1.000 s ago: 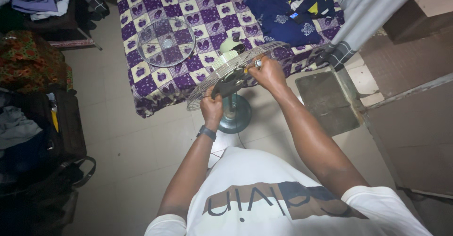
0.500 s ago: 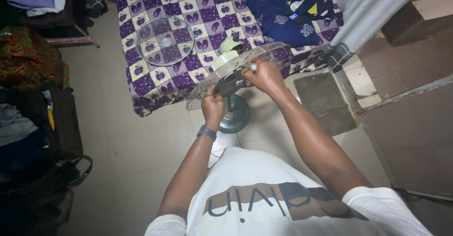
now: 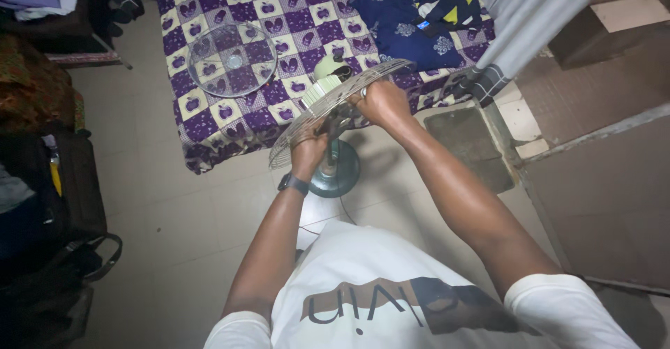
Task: The person disassembles a standing fan by first removing the front grill, then using a screwdriver to loosen the central nut and remove the fan blades, and finally unscrewing the rear grill.
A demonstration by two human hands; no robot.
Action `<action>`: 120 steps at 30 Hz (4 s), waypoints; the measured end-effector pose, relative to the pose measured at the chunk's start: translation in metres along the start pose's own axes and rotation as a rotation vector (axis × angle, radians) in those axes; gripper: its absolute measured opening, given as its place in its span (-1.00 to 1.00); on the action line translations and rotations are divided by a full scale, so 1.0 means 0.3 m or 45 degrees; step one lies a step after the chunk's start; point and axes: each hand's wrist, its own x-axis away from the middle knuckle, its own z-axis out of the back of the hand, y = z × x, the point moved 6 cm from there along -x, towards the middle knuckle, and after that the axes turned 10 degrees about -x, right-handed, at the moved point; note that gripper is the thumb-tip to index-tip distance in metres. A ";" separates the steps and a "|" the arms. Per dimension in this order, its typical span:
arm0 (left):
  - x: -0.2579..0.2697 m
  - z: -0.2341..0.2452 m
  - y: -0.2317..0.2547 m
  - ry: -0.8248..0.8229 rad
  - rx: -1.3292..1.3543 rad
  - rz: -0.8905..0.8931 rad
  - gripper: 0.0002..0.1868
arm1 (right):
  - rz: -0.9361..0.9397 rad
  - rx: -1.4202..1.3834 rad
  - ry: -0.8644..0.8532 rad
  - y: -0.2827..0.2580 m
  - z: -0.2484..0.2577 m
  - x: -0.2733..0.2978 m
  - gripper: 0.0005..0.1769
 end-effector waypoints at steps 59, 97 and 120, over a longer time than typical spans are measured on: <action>0.029 0.078 0.103 -0.069 -0.235 -0.047 -0.70 | -0.063 0.213 -0.137 0.013 0.051 0.003 -0.51; 0.026 0.061 0.046 -0.239 -0.185 0.130 -0.47 | 0.339 0.437 -0.313 0.002 -0.007 0.050 -0.46; 0.029 0.053 -0.004 -0.245 -0.215 0.027 -0.58 | 0.360 0.348 -0.429 -0.064 -0.073 -0.037 -0.72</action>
